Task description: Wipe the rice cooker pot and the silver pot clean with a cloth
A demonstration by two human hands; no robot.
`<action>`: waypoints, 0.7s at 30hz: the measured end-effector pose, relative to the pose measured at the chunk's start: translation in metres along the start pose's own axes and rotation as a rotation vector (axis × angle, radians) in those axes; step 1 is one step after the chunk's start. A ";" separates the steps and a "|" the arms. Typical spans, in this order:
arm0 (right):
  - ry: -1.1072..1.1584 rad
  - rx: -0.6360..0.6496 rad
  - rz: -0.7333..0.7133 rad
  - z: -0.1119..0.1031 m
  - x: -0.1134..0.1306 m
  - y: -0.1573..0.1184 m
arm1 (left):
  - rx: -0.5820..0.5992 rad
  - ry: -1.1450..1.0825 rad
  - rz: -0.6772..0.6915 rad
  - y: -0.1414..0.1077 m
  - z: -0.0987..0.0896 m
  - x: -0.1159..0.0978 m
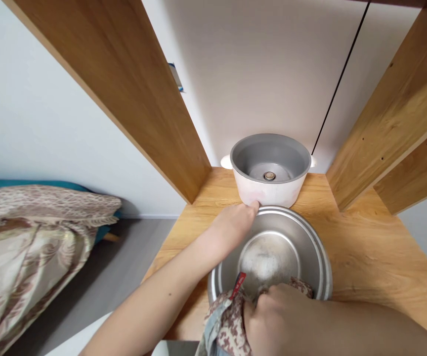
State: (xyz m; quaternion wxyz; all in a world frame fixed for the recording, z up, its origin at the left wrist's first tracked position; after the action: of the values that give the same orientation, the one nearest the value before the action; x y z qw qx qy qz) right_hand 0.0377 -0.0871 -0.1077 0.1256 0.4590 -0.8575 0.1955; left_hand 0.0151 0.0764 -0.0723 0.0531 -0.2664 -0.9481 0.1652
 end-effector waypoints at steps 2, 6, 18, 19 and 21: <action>-0.043 0.048 0.012 0.003 -0.001 0.001 | 0.002 0.012 0.003 0.000 0.000 0.000; -0.069 0.064 0.010 0.000 0.001 0.002 | -0.007 0.028 0.007 -0.001 0.000 0.000; -0.065 0.009 -0.003 0.001 0.001 -0.001 | -0.013 -0.005 0.015 0.001 0.001 0.001; -0.073 0.023 -0.004 0.002 0.001 0.000 | -0.011 -0.006 0.016 0.000 0.000 0.000; -0.097 0.048 0.000 0.002 0.002 0.000 | -0.004 0.008 0.014 -0.001 -0.001 -0.001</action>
State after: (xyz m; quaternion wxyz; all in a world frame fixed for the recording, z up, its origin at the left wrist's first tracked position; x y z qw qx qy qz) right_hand 0.0366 -0.0892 -0.1089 0.0729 0.4707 -0.8577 0.1935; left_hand 0.0157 0.0752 -0.0708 0.0552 -0.2738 -0.9463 0.1626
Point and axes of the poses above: each hand's wrist, its own y-axis towards the middle knuckle, its own z-axis out of the palm, x = y × z, the point moved 8 cm from there along y, towards the middle knuckle
